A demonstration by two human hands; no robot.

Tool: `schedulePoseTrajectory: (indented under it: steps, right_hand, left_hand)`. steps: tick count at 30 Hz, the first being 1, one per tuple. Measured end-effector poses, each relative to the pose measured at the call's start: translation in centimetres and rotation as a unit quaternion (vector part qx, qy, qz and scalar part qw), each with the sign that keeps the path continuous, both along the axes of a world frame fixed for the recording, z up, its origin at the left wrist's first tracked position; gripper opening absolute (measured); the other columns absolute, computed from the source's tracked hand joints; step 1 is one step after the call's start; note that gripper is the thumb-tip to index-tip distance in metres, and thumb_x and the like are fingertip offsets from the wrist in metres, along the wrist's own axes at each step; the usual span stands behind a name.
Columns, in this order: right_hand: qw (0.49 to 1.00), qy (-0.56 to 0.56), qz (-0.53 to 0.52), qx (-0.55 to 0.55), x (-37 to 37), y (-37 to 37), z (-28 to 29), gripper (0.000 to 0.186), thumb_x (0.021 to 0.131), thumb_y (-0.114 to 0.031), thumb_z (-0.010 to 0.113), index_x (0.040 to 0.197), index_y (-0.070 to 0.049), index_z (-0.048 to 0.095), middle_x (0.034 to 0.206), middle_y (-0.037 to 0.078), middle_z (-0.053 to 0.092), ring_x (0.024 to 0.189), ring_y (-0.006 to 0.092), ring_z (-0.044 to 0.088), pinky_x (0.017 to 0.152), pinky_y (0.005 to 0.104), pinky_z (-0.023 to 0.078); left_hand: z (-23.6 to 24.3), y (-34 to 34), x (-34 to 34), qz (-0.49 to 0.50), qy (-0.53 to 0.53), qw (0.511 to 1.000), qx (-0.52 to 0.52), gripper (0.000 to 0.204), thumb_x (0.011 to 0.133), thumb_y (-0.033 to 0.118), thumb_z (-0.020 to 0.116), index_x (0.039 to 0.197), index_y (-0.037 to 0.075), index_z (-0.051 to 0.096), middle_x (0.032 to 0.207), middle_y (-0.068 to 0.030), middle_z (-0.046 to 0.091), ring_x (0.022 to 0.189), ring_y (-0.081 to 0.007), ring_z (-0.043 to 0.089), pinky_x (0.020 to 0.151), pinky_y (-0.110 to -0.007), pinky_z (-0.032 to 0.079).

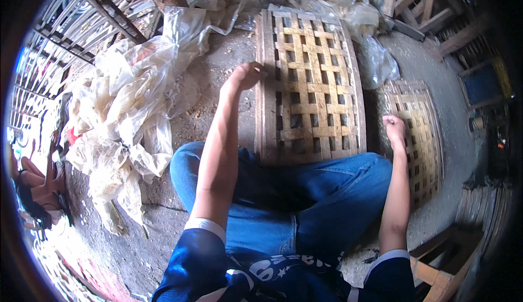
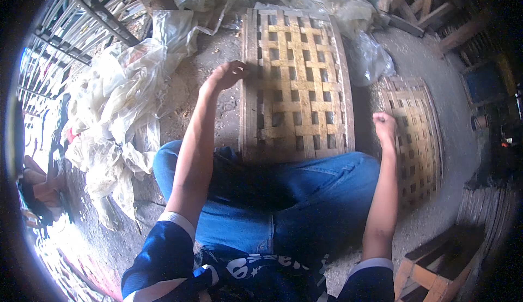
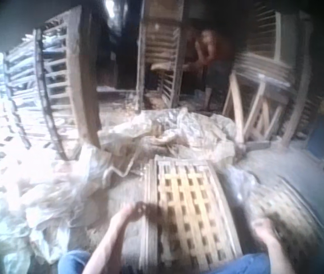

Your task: The person sits on the floor and repairs a rectangular wooden lattice tray by hand. They repeatedly press and adjust the wooden slats to tighten the weave, then place the tray down and pick up another similar tray.

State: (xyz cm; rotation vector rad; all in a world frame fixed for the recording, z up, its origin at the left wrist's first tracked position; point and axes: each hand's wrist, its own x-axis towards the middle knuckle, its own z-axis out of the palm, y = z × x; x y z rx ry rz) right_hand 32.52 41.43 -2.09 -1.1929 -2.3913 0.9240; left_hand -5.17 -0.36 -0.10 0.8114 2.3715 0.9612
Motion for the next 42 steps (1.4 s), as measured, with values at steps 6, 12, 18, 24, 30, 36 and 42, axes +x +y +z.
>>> schedulePoseTrajectory:
  steps: [6,12,18,24,30,36,42]
  right_hand:
    - [0.982,-0.033,0.032,-0.181,-1.6,-4.0,3.1,0.019,0.095,-0.016,0.064,0.112,-0.007,0.070,0.085,-0.001,0.068,0.061,0.0039,0.054,0.051,0.0202,0.043]
    - [0.973,-0.019,0.014,-0.229,-1.0,-4.5,3.7,0.021,0.094,-0.020,0.067,0.110,-0.008,0.071,0.088,-0.002,0.066,0.069,0.0051,0.057,0.056,0.0216,0.047]
    - [0.978,-0.009,0.046,-0.204,-2.3,-4.6,3.6,0.023,0.095,-0.022,0.066,0.113,-0.007,0.069,0.093,-0.001,0.066,0.074,0.0074,0.058,0.059,0.0232,0.048]
    - [0.990,0.069,0.119,0.035,-6.0,-0.8,2.1,0.031,0.090,-0.017,0.071,0.117,-0.005,0.065,0.109,0.008,0.069,0.097,0.0181,0.065,0.083,0.0340,0.053]
    - [0.962,-0.049,0.123,0.240,-16.2,3.8,3.7,0.034,0.085,-0.017,0.069,0.117,-0.006,0.067,0.126,0.015,0.061,0.117,0.0342,0.057,0.100,0.0429,0.047]
    - [0.890,-0.176,0.127,0.402,-26.6,3.4,6.2,0.031,0.083,-0.014,0.068,0.113,-0.009,0.071,0.153,0.011,0.038,0.132,0.0296,0.043,0.103,0.0446,0.044]
    - [0.804,-0.326,0.168,0.469,-33.5,7.0,8.2,0.022,0.086,-0.012,0.064,0.105,-0.011,0.075,0.157,0.005,0.034,0.134,0.0222,0.042,0.103,0.0480,0.043]
  left_hand:
    - [-4.3,-1.9,-1.9,0.012,0.012,0.999,0.047,0.042,0.088,0.035,0.069,0.124,0.013,0.065,0.108,-0.0148,0.072,0.101,-0.0326,0.068,0.091,-0.041,0.053]
    - [-0.3,-0.1,0.5,0.043,0.253,0.966,0.031,0.076,0.081,0.043,0.075,0.144,0.014,0.044,0.124,-0.0183,0.061,0.110,-0.0389,0.061,0.093,-0.048,0.051]
    - [4.7,4.6,5.4,-0.005,0.341,0.940,-0.001,0.076,0.093,0.059,0.055,0.152,0.017,0.035,0.154,-0.0196,0.034,0.137,-0.0380,0.039,0.109,-0.059,0.038]
    - [1.7,7.5,10.1,-0.121,0.393,0.910,-0.042,0.076,0.096,0.068,0.036,0.155,0.020,0.033,0.163,-0.0165,0.018,0.151,-0.0343,0.017,0.121,-0.058,0.013]
    - [-1.3,6.6,10.4,-0.130,0.412,0.901,-0.049,0.072,0.095,0.066,0.041,0.150,0.021,0.043,0.161,-0.0155,0.028,0.150,-0.0366,0.020,0.120,-0.060,0.013]
    - [-0.4,6.7,10.6,-0.128,0.375,0.917,-0.053,0.068,0.093,0.061,0.048,0.148,0.020,0.046,0.160,-0.0149,0.030,0.149,-0.0378,0.021,0.118,-0.064,0.015]
    - [0.1,7.3,10.5,-0.141,0.355,0.920,-0.084,0.069,0.094,0.062,0.046,0.149,0.021,0.044,0.162,-0.0116,0.025,0.150,-0.0373,0.018,0.119,-0.063,0.011]
